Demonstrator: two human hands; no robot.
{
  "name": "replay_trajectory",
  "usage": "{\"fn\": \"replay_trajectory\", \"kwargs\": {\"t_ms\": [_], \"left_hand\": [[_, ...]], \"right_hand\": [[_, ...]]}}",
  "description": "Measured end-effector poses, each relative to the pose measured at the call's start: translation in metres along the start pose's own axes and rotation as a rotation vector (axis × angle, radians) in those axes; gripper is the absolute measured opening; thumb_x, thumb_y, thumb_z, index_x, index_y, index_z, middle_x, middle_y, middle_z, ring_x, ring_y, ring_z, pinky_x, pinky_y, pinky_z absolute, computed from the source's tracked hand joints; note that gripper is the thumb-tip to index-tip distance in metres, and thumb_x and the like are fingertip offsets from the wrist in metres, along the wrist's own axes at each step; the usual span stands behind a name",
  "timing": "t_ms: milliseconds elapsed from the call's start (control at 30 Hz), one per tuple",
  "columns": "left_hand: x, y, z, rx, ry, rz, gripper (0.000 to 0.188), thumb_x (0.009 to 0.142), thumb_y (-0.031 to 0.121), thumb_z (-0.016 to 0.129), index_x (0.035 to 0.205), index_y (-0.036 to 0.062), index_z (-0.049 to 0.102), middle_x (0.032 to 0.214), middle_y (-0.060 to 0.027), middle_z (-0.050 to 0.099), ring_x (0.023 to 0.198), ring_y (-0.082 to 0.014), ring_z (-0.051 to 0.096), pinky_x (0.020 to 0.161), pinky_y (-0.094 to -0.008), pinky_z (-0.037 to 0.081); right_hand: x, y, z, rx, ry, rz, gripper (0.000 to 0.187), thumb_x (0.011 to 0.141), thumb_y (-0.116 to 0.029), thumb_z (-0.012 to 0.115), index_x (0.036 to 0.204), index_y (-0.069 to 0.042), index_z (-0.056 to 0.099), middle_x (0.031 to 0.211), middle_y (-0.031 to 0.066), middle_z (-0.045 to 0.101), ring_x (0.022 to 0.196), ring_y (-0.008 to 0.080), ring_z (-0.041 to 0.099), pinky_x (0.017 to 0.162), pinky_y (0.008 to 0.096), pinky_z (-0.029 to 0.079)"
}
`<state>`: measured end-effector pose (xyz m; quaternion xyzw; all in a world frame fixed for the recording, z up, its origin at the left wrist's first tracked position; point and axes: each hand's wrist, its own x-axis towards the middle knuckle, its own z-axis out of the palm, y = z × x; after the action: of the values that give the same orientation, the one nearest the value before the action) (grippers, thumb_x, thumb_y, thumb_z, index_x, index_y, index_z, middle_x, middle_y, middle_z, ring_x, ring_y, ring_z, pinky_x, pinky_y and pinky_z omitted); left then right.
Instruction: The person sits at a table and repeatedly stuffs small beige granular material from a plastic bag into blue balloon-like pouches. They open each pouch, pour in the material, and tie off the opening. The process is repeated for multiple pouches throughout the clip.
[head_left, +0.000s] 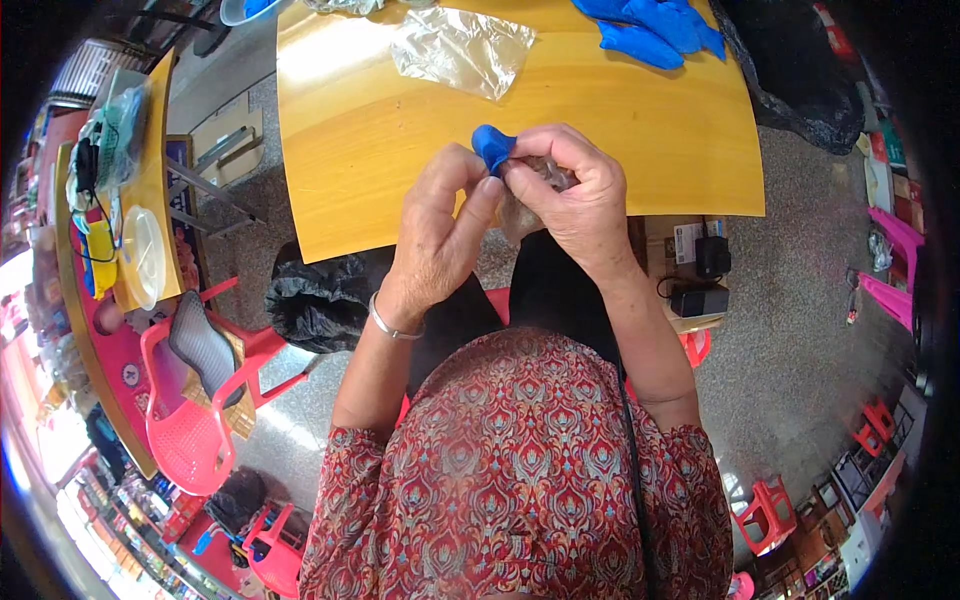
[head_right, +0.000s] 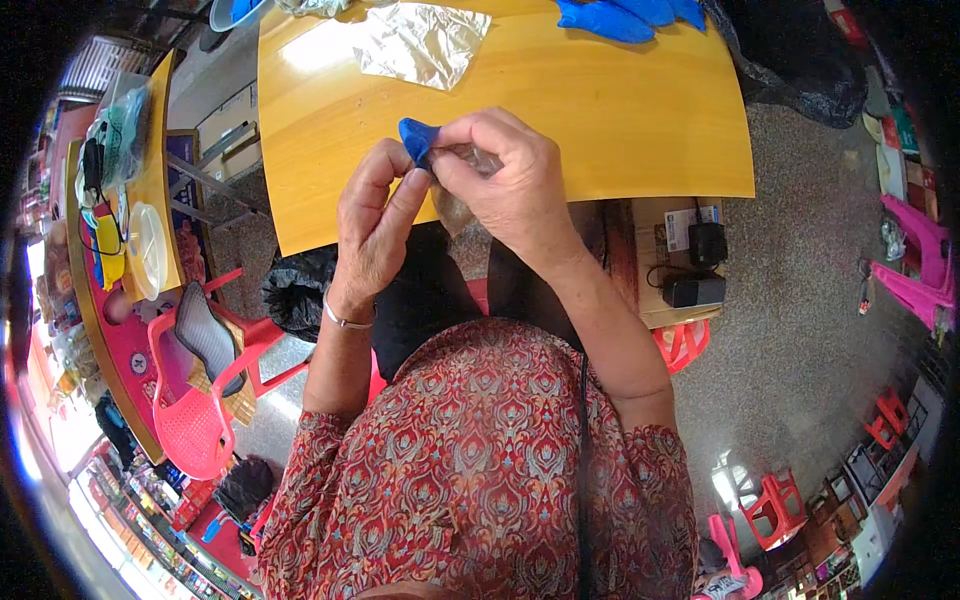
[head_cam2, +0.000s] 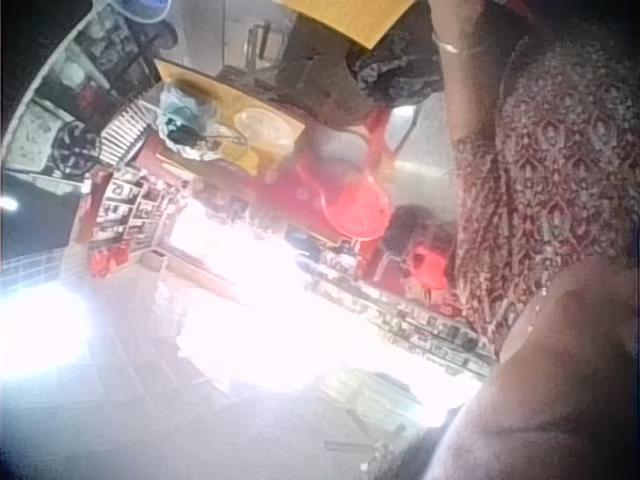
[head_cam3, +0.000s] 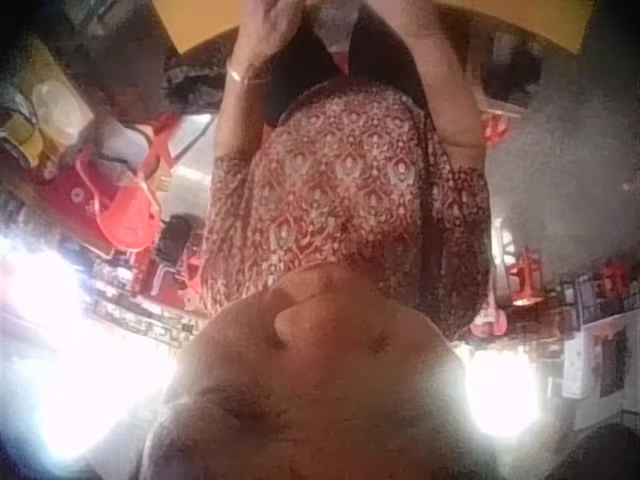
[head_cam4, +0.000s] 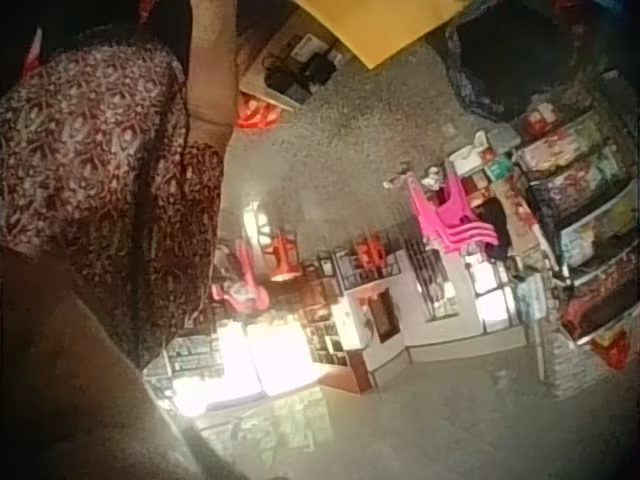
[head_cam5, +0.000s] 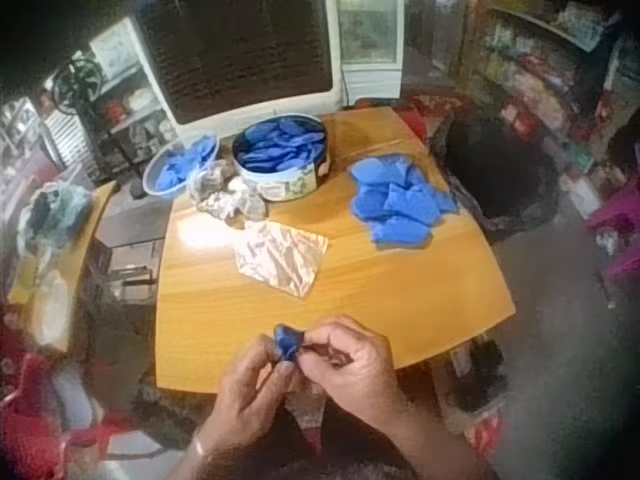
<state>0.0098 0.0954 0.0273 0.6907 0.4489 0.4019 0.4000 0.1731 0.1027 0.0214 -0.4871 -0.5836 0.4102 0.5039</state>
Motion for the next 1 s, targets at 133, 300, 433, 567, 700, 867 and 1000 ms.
{"fn": "replay_trajectory", "kwargs": {"t_ms": [133,300,433,567,700,867,1000], "left_hand": [[-0.008,0.001,0.008,0.097,0.027,0.094,0.008,0.086,0.003,0.059,0.088,0.0004,0.052,0.078,-0.0126,0.049,0.073,-0.0279,0.051,0.068,-0.0353,0.043],[-0.005,-0.003,0.018,0.170,0.128,0.180,0.013,0.083,0.000,0.063,0.090,0.0000,0.053,0.081,-0.0151,0.053,0.075,-0.0304,0.054,0.069,-0.0368,0.045],[0.001,-0.015,0.026,0.098,0.183,0.110,0.014,0.082,0.002,0.066,0.090,-0.0003,0.054,0.082,-0.0148,0.054,0.074,-0.0302,0.055,0.069,-0.0367,0.046],[0.000,-0.014,0.031,0.347,0.136,0.106,0.013,0.082,0.002,0.066,0.089,-0.0001,0.055,0.082,-0.0137,0.055,0.075,-0.0287,0.058,0.070,-0.0362,0.048],[-0.005,-0.018,0.041,0.104,0.195,-0.019,0.012,0.084,0.002,0.064,0.088,0.0004,0.053,0.080,-0.0111,0.054,0.075,-0.0245,0.058,0.069,-0.0336,0.049],[-0.008,-0.027,0.049,-0.014,0.278,-0.033,0.013,0.086,0.004,0.063,0.093,0.0009,0.053,0.079,-0.0064,0.055,0.073,-0.0152,0.057,0.063,-0.0267,0.048],[-0.005,-0.029,0.046,-0.227,0.412,-0.282,0.014,0.087,0.003,0.064,0.095,0.0010,0.053,0.080,-0.0044,0.058,0.070,-0.0096,0.056,0.062,-0.0248,0.048]], "right_hand": [[-0.002,0.006,0.004,0.038,0.094,0.133,0.020,0.076,-0.010,0.074,0.092,-0.001,0.066,0.081,0.0093,0.067,0.077,0.0166,0.067,0.068,0.0285,0.052],[0.001,0.011,0.004,-0.076,0.073,-0.006,0.019,0.079,-0.013,0.071,0.092,0.000,0.066,0.081,0.0102,0.068,0.078,0.0184,0.067,0.069,0.0297,0.052],[0.003,0.028,0.001,0.137,0.079,0.188,0.019,0.078,-0.015,0.072,0.089,0.000,0.066,0.081,0.0136,0.069,0.076,0.0205,0.068,0.068,0.0314,0.052],[0.004,0.033,0.005,-0.115,0.133,0.170,0.024,0.076,-0.020,0.073,0.088,0.000,0.066,0.077,0.0131,0.069,0.072,0.0207,0.068,0.067,0.0322,0.052],[0.006,0.033,0.010,-0.157,0.159,0.191,0.025,0.073,-0.020,0.073,0.088,-0.001,0.067,0.074,0.0118,0.068,0.070,0.0199,0.068,0.066,0.0323,0.052],[0.005,0.037,0.005,0.194,0.048,0.274,0.030,0.076,-0.017,0.074,0.099,0.000,0.065,0.087,0.0078,0.068,0.080,0.0142,0.065,0.072,0.0286,0.051],[-0.002,0.021,0.001,0.555,0.021,0.238,0.033,0.082,-0.011,0.071,0.111,0.002,0.060,0.100,0.0060,0.065,0.090,0.0106,0.061,0.080,0.0266,0.049]]}}
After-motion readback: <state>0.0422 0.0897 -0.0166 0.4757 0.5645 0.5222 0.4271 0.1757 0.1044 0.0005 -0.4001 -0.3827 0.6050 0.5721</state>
